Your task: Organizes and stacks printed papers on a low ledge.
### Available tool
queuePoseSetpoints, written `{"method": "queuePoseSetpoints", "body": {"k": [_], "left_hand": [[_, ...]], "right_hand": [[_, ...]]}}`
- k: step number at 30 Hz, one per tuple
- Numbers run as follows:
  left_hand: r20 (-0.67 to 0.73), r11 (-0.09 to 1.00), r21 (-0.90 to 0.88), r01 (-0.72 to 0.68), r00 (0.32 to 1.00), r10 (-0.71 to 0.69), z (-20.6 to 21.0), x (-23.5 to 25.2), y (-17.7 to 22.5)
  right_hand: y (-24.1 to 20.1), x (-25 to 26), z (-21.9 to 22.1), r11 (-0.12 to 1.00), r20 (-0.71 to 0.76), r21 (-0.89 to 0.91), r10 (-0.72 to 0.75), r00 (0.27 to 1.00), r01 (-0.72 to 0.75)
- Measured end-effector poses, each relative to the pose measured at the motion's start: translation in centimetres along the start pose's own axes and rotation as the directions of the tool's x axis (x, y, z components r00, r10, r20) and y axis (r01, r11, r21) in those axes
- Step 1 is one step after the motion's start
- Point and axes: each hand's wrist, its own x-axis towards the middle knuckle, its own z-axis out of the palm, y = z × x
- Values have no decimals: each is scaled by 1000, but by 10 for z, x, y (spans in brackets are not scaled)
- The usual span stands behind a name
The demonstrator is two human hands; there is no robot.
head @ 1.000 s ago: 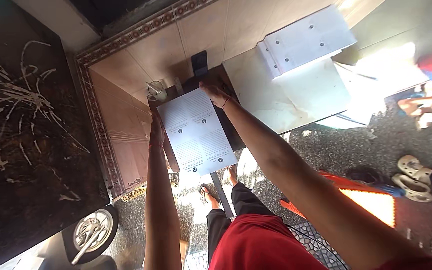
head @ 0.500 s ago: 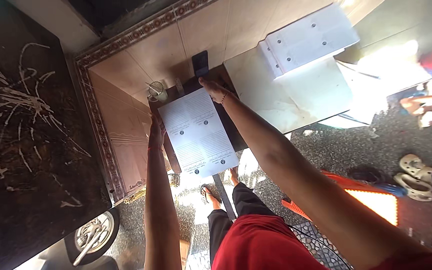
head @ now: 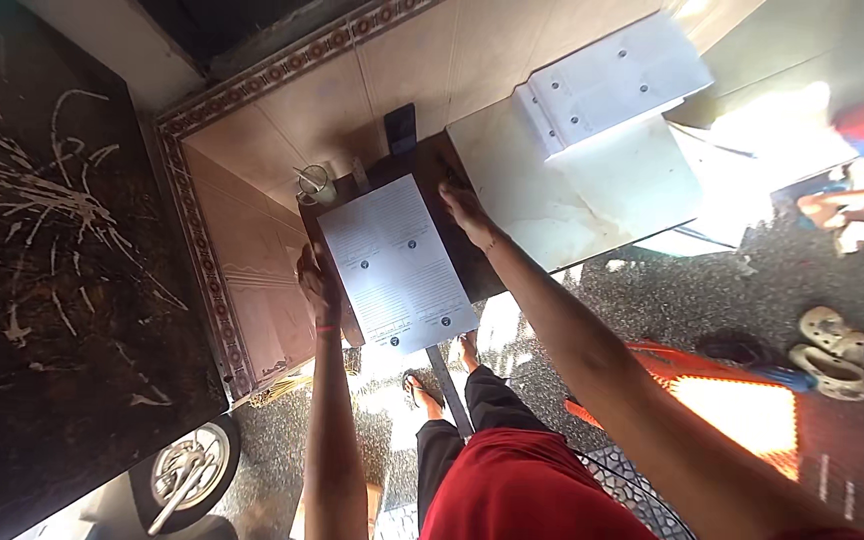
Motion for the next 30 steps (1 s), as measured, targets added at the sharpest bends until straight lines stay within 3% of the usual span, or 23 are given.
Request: {"method": "queuePoseSetpoints", "body": {"k": [3,5,8,13,19,26,30], "left_hand": [[-47,967,216,-137,987,151,-4,-47,4],[-10,953,229,-199,978,206,-1,-72,9],[63,938,250,-241,970,233,12,-94,5],[87,901,333,-279,960,265,29,-103,-3],[160,900,329,-287,956,246,30,-105,-1],[257,872,316,-373,919,300,25,-97,-4],[322,884,336,-325,922,216,20,-96,3]], "right_hand": [[54,-71,-36,998,-78,55,48,996,-44],[85,-123,-54,984,-111,69,168,979,-161],[113,-184,-67,911,-177,85,411,894,-403],[139,-258,-68,839,-188,83,543,819,-537],[141,-288,-46,843,-88,34,538,839,-537],[148,-300,-1,879,144,-9,473,869,-477],[138,-308,26,879,219,18,461,860,-476]]}}
